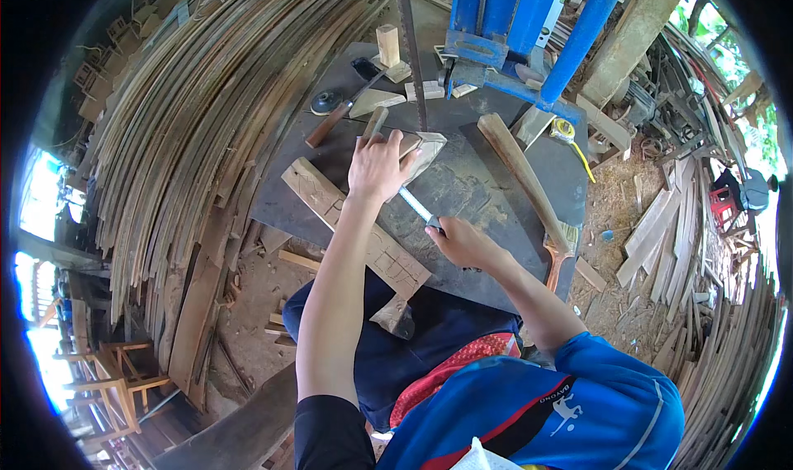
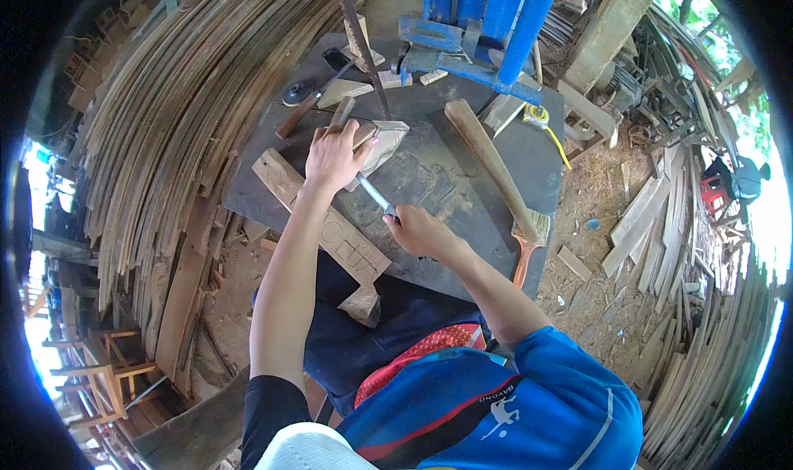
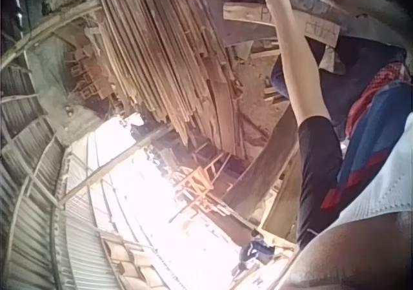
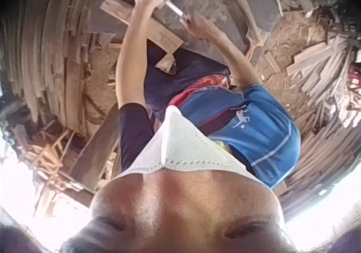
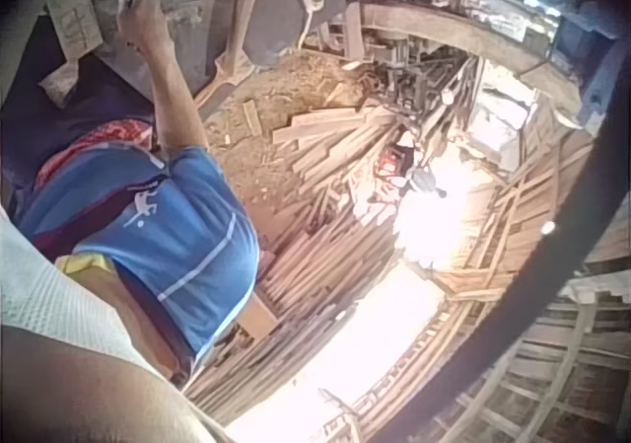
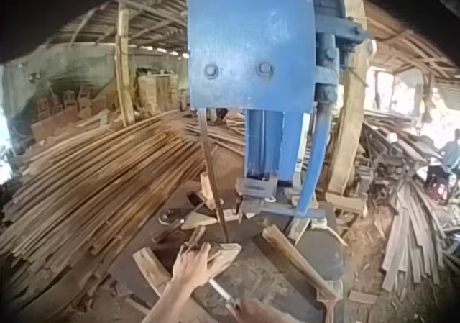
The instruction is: The person carves a small wooden block using a chisel and a wooden mallet. They repeatedly strike the chisel to remove wood chips, occasionally pausing to clear debris from the workpiece with their hand.
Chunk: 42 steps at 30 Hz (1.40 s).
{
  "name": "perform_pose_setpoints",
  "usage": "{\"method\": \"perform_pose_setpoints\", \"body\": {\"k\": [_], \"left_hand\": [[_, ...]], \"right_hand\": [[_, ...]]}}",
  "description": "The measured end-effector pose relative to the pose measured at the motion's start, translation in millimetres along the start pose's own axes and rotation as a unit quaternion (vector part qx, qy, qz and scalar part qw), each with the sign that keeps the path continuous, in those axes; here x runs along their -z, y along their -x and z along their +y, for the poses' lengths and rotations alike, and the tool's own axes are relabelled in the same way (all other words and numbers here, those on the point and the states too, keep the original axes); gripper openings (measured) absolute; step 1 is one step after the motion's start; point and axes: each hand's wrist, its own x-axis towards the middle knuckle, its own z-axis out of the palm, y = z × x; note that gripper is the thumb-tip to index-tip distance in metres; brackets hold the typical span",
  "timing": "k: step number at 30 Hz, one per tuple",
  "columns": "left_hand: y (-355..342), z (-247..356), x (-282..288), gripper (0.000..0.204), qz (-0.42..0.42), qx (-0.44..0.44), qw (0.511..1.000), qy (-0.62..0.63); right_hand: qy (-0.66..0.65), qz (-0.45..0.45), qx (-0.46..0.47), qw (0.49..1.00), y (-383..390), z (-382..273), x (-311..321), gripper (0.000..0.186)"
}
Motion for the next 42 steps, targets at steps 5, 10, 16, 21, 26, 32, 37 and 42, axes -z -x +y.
{"method": "perform_pose_setpoints", "body": {"k": [5, 10, 16, 21, 26, 32, 37, 42], "left_hand": [[3.4, 1.6, -8.0, 0.044, 0.03, -0.029, 0.999, 0.018], [6.8, -5.5, -1.9, 0.042, 0.031, -0.045, 0.998, 0.031], [4.6, -6.0, 1.5, 0.041, 0.023, -0.064, 0.997, 0.034], [1.0, -0.3, -5.8, 0.038, 0.071, -0.083, 0.993, 0.054], [1.1, -7.4, -6.8, 0.034, 0.064, -0.064, 0.987, 0.133], [-5.6, 5.1, 9.1, 0.032, -0.024, 0.023, 0.995, 0.092], [-14.8, 15.0, 12.8, 0.03, 0.02, 0.01, 0.994, 0.108], [-7.5, 16.6, 7.0, 0.029, 0.049, -0.01, 0.994, 0.101]], "right_hand": [[0.005, -0.003, 0.006, 1.0, 4.8, 6.0, 3.3, 0.044], [-0.017, 0.013, 0.012, 1.0, 6.2, 3.0, -7.5, 0.045], [-0.032, 0.032, 0.007, 0.999, 5.6, 0.3, -22.7, 0.044], [-0.028, 0.036, 0.005, 0.999, 7.5, -0.4, -19.5, 0.042], [-0.044, 0.026, 0.011, 0.999, 6.3, 0.3, -21.0, 0.041], [-0.051, 0.021, -0.023, 0.998, 9.4, -5.3, -17.6, 0.039], [-0.056, 0.034, 0.015, 0.998, 2.0, 10.4, -19.6, 0.039], [-0.091, 0.009, 0.036, 0.995, 16.8, 6.1, -4.9, 0.038]]}}
